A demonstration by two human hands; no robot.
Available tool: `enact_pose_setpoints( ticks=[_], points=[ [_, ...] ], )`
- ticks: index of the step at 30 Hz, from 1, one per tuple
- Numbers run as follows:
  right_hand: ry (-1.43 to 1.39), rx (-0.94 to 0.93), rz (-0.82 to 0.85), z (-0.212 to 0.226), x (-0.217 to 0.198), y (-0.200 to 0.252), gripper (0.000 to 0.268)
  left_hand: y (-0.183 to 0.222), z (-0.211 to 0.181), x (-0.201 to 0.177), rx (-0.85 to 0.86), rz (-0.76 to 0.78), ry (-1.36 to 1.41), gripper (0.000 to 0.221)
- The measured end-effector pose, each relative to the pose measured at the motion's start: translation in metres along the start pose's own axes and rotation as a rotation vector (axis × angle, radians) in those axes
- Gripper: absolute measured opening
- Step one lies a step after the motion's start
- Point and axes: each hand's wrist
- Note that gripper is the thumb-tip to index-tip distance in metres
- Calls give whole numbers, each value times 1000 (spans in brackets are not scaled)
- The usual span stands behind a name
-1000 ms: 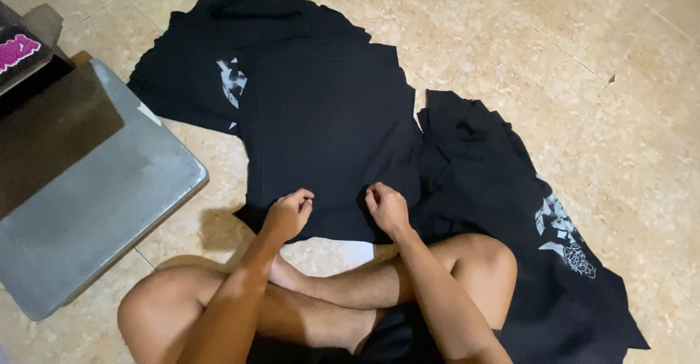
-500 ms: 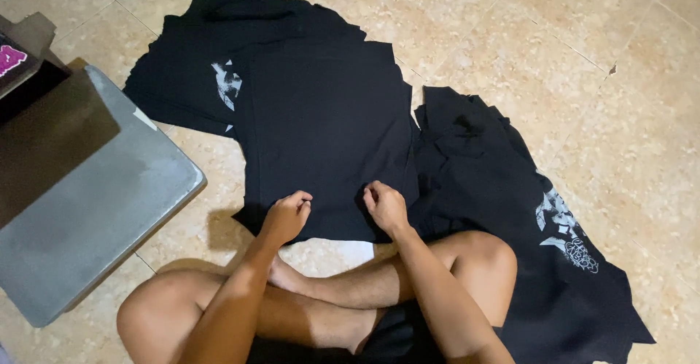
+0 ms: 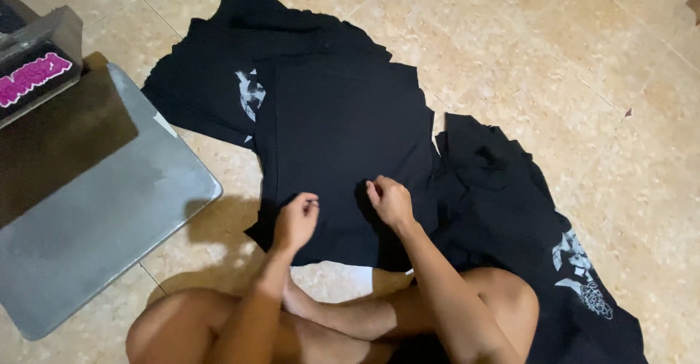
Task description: Smoothing out and stacking printed black t-shirts on the floor near a heat press machine.
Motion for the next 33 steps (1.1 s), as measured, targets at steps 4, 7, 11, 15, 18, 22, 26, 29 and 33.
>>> enact_pose_setpoints(
  ticks=[4, 7, 11, 15, 18, 22, 26, 29, 33],
  points=[
    [37, -31, 37, 24, 17, -43, 27, -12, -18, 13, 71, 86, -14, 26],
    [99, -121, 34, 44, 30, -84, 25, -14, -22, 18, 67, 94, -28, 27],
    [157, -210, 30, 60, 51, -148, 24, -23, -15, 26, -12, 66, -36, 27],
    [228, -198, 44, 87, 73, -188, 30, -31, -1, 31, -79, -72, -68, 24],
    [170, -149, 68, 112, 89, -201, 34, -30, -14, 4, 43, -365, -233, 32],
    [78, -357, -115, 98, 126, -217, 31, -38, 5, 35, 66, -480, -326, 47],
    [153, -401, -181, 104, 139, -243, 20, -40, 5, 58, 113, -405, -351, 51],
    [147, -394, -131, 115, 147, -267, 22, -41, 4, 73, 139, -395, -308, 53],
    [147, -358, 74, 137, 147, -294, 40, -37, -9, 75, 93, -282, -216, 45]
  ],
)
Point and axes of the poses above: each hand's wrist, its own y-axis away from the middle knuckle, its own x-axis out of the palm, z = x × y, and after that the axes turned 14 degrees about -y, right-handed
